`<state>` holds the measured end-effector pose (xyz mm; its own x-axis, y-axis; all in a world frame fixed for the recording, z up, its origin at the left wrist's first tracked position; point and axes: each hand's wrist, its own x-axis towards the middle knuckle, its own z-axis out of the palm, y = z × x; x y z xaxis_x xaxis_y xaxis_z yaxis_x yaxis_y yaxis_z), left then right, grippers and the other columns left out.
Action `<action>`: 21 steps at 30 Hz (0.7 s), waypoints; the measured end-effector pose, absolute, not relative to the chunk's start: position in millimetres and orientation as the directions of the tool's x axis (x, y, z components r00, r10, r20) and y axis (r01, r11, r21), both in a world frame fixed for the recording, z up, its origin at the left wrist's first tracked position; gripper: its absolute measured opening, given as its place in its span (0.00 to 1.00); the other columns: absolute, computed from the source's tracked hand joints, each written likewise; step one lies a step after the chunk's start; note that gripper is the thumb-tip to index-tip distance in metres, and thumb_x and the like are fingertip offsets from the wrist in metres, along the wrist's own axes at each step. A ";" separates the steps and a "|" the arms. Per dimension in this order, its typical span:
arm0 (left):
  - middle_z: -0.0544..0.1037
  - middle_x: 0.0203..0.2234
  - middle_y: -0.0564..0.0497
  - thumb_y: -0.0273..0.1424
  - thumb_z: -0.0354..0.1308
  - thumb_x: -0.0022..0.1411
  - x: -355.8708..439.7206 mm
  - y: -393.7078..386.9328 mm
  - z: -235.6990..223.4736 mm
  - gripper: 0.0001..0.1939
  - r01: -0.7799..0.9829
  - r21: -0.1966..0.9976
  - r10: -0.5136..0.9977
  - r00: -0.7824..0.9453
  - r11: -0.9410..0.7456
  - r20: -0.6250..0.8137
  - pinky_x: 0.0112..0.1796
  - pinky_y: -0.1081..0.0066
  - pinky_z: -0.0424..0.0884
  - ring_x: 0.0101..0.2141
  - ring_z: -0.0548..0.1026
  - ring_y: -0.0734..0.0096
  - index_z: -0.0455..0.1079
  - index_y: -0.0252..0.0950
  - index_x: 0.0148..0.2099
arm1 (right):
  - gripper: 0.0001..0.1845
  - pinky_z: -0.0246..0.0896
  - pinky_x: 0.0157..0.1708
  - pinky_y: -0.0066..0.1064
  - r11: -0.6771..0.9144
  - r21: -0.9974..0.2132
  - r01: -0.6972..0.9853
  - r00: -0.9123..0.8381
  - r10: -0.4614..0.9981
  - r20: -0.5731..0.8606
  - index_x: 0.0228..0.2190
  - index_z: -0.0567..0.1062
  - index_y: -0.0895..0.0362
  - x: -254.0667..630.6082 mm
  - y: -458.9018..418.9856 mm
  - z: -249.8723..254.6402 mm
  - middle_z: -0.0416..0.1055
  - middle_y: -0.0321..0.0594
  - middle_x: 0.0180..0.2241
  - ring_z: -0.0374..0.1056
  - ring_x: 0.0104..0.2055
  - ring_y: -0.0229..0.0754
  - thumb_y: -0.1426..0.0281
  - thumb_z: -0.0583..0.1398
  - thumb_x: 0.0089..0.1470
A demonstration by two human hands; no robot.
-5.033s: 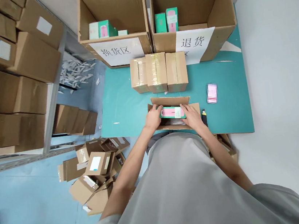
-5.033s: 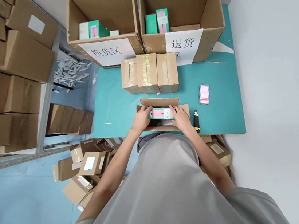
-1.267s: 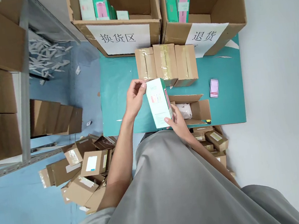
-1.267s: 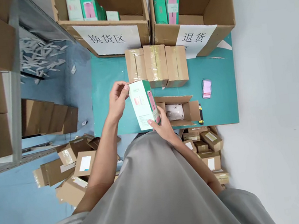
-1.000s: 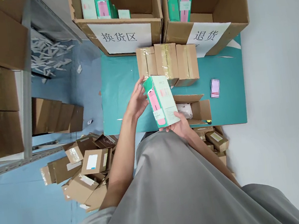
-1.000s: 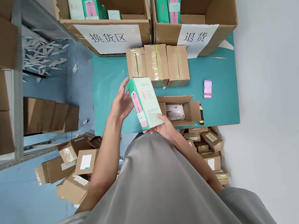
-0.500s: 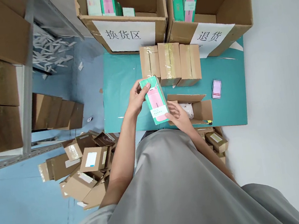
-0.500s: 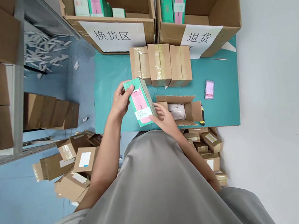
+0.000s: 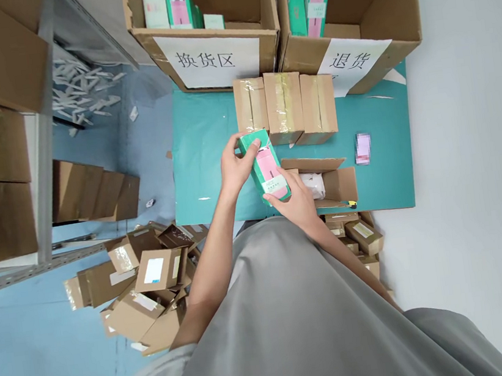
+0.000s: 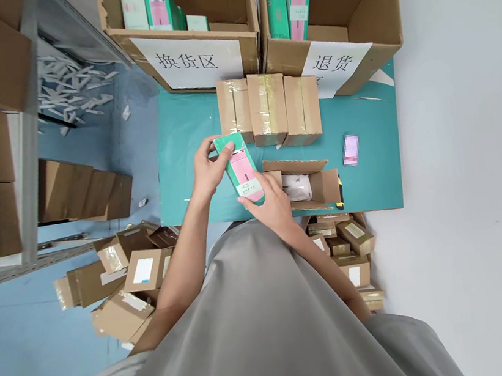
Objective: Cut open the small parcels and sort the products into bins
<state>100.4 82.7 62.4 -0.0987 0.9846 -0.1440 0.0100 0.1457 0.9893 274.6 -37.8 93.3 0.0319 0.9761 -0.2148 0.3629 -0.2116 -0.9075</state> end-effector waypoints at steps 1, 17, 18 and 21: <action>0.85 0.52 0.46 0.47 0.77 0.63 102.0 82.7 65.9 0.22 0.008 0.989 0.984 -0.101 0.146 -0.145 0.48 0.66 0.79 0.55 0.81 0.55 0.81 0.43 0.53 | 0.38 0.65 0.75 0.62 -0.220 -0.909 0.354 0.036 0.974 -0.222 0.67 0.76 0.41 271.8 -36.5 94.8 0.71 0.44 0.70 0.62 0.77 0.64 0.58 0.75 0.58; 0.87 0.51 0.45 0.58 0.79 0.58 75.1 72.0 52.9 0.36 -0.390 0.824 0.910 0.238 0.410 -0.340 0.54 0.54 0.84 0.52 0.87 0.51 0.78 0.45 0.60 | 0.34 0.84 0.46 0.44 -0.612 -0.633 -0.474 -0.264 0.785 -0.560 0.57 0.76 0.45 285.3 -43.8 74.2 0.84 0.37 0.53 0.81 0.57 0.55 0.55 0.68 0.48; 0.87 0.50 0.45 0.58 0.79 0.58 77.1 71.1 52.4 0.35 -0.398 0.818 0.908 0.242 0.415 -0.343 0.54 0.54 0.84 0.52 0.87 0.51 0.78 0.45 0.59 | 0.33 0.85 0.45 0.44 -0.621 -0.619 -0.482 -0.269 0.777 -0.570 0.56 0.76 0.45 284.8 -44.3 73.8 0.85 0.37 0.52 0.81 0.57 0.55 0.55 0.67 0.48; 0.87 0.47 0.45 0.57 0.79 0.58 79.7 70.9 54.5 0.33 -0.405 0.821 0.915 0.226 0.401 -0.335 0.53 0.55 0.84 0.51 0.87 0.51 0.78 0.44 0.56 | 0.29 0.85 0.46 0.46 -0.638 -0.623 -0.452 -0.266 0.763 -0.589 0.55 0.77 0.45 287.3 -41.8 73.1 0.85 0.37 0.51 0.81 0.57 0.56 0.54 0.66 0.51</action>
